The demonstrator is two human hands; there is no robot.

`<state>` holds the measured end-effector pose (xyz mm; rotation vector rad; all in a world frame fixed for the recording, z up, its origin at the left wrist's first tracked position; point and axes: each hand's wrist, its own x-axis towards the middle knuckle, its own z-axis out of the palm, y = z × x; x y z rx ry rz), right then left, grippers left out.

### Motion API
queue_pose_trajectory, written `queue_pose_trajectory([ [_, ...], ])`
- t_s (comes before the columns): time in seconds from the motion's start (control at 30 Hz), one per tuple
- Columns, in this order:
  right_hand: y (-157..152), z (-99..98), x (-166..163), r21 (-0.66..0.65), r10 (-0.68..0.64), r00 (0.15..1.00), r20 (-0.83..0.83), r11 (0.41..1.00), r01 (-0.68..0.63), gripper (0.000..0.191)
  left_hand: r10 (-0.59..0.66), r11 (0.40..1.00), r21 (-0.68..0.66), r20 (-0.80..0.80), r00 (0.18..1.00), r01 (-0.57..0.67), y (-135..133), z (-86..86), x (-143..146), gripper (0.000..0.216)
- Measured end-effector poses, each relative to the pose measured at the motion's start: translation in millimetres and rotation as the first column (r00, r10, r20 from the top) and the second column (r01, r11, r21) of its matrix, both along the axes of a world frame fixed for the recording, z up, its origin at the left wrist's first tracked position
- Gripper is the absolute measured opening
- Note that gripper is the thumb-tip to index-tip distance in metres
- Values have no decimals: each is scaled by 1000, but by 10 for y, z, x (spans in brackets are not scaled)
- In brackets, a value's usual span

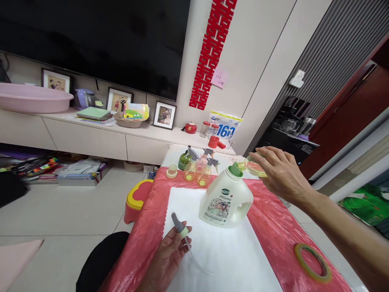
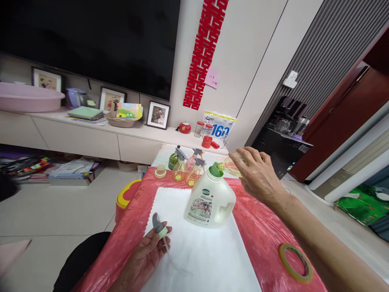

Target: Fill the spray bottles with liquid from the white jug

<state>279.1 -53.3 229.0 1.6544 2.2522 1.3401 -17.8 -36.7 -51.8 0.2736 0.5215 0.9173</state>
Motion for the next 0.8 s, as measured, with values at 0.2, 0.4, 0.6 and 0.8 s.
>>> queue_pose_trajectory([
  [0.2,13,42,11,0,6,999,36,1000,-6,58,-6,1000,-7,-3,1000,6,-4,0,-3,55],
  [0.4,13,100,22,40,12,996,84,999,-15,50,-5,1000,4,-1,1000,5,-12,5,-6,53],
  [0.6,24,149,12,43,31,993,117,998,-37,51,-1,1000,2,2,1000,1,2,1,3,54],
  [0.8,16,216,-9,61,63,983,171,995,-75,43,-5,1000,14,-6,1000,5,-3,-22,-2,53],
])
